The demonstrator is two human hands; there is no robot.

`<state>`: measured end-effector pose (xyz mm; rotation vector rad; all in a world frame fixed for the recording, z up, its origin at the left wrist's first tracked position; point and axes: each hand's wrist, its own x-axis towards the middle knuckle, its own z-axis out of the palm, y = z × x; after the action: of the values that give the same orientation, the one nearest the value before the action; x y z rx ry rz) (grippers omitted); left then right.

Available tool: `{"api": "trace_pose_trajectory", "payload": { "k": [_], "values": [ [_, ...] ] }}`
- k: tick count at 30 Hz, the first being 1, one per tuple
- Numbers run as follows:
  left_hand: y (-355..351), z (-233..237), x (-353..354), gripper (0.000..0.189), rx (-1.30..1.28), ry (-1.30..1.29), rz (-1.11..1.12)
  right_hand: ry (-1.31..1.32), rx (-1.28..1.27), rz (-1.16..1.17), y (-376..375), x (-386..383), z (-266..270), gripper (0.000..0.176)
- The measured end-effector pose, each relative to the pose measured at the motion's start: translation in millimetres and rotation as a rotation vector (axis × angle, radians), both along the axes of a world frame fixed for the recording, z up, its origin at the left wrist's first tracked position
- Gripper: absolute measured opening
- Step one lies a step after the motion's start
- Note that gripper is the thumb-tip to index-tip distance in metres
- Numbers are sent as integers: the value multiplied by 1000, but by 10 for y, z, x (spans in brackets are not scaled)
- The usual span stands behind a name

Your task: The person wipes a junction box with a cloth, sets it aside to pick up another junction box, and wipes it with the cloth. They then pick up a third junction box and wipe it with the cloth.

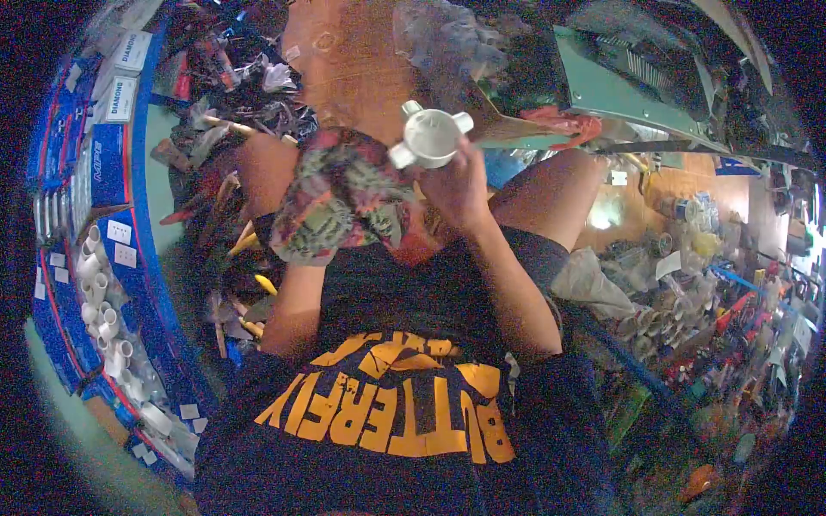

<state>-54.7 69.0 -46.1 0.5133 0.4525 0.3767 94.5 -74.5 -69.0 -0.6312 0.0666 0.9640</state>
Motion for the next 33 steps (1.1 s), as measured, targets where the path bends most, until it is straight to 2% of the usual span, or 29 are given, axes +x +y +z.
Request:
{"api": "trace_pose_trajectory", "payload": {
  "k": [2, 3, 5, 9, 11, 17, 21, 24, 26, 30, 31, 32, 33],
  "values": [
    [-71, 30, -51, 37, -28, -11, -5, 173, 78, -16, -7, 78, -33, 65],
    [-84, 24, 11, 37, -41, -16, -7, 174, 75, -18, -34, 107, -65, 65],
    [-102, 47, -34, 37, -66, -23, -10, 288, 249, 52, -101, 156, -151, 67],
    [-216, 90, -25, 37, -106, -39, -4, 228, 294, 130, -88, 176, -214, 66],
    [-213, 98, -7, 37, -125, -47, -5, 214, 156, 41, -76, 158, -157, 64],
    [-96, 116, -13, 38, -187, -67, -26, 184, 92, -71, -69, 195, -72, 60],
    [-151, 161, -38, 38, -224, -72, -26, 111, 139, 37, -99, 172, -131, 59],
    [-151, 151, 73, 39, -256, -80, -28, 83, -13, -23, -83, 154, -249, 67],
    [-198, 182, 31, 39, -276, -88, -26, 39, -166, -211, -57, 160, -385, 64],
    [-179, 193, 60, 39, -315, -105, -28, -35, -216, -334, -90, 198, -367, 62],
    [-122, 247, 9, 32, -615, 106, -38, -24, -190, -353, -98, 197, -341, 60],
    [-129, 239, 13, 32, -615, 108, -38, -12, -165, -372, -97, 190, -312, 59],
    [-151, 225, 13, 30, -548, -39, -15, -8, -168, -371, -94, 178, -306, 59]
  ]
}}
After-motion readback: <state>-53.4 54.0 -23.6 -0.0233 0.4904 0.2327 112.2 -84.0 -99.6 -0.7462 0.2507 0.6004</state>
